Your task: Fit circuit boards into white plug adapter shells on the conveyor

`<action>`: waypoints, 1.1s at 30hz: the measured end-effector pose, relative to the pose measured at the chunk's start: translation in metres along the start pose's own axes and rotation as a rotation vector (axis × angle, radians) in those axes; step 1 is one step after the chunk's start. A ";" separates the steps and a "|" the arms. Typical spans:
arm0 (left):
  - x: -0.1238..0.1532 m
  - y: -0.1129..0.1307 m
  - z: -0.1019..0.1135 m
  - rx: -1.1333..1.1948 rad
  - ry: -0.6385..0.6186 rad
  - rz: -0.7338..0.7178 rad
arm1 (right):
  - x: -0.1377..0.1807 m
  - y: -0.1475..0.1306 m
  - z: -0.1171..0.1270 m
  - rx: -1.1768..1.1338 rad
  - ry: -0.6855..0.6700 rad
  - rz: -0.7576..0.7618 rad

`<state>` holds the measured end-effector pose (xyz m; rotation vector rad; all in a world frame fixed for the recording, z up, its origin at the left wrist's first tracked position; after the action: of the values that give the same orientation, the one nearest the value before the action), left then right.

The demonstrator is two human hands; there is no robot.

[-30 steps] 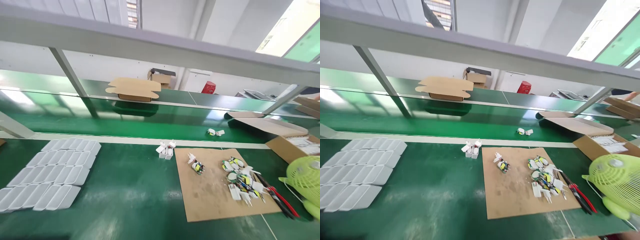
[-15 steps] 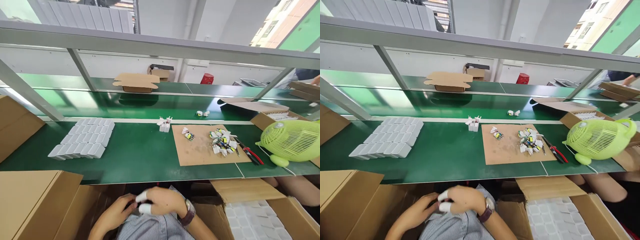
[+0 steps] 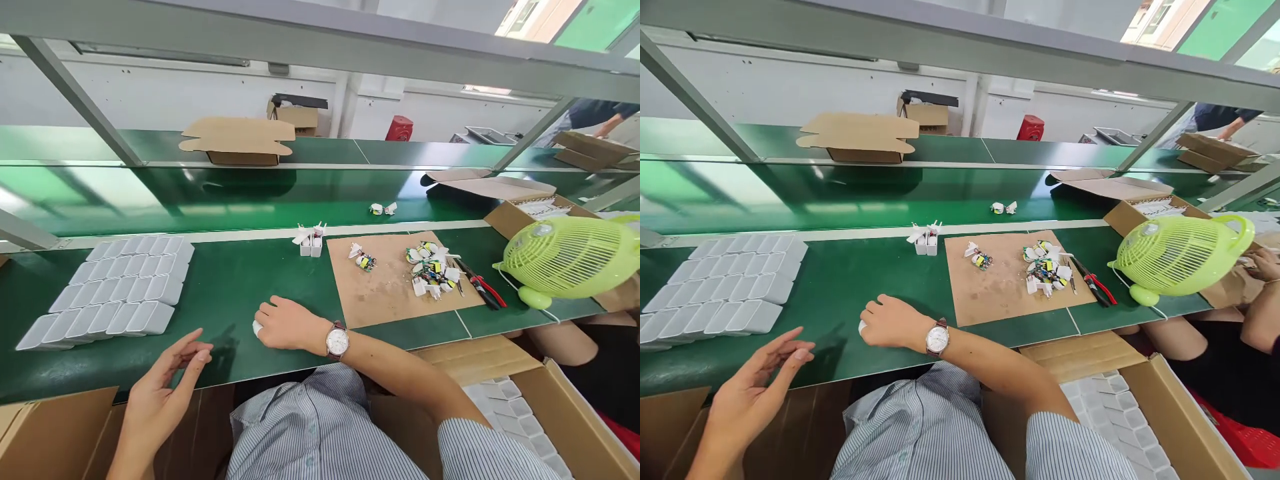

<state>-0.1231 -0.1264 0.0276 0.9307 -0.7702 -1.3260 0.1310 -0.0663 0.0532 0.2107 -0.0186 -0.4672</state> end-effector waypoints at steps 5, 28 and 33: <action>-0.007 -0.006 -0.007 -0.007 0.074 0.051 | -0.007 0.010 -0.010 -0.050 0.040 0.098; -0.013 -0.017 -0.039 -0.193 0.024 0.068 | -0.020 0.040 -0.039 -0.524 0.077 -0.058; -0.017 -0.018 -0.028 -0.117 0.170 -0.039 | 0.010 0.063 -0.006 -0.728 0.086 -0.299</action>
<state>-0.1084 -0.1067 -0.0004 0.9548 -0.5403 -1.2930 0.1687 -0.0149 0.0595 -0.4883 0.2674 -0.7314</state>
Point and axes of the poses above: each hand's wrist, its own x-axis away from the middle knuckle, its own z-axis out of the back of the hand, y = z × x, the point moved 1 cm from there along -x, towards the middle knuckle, and after that the axes turned 8 degrees about x, right-handed, at the moved point
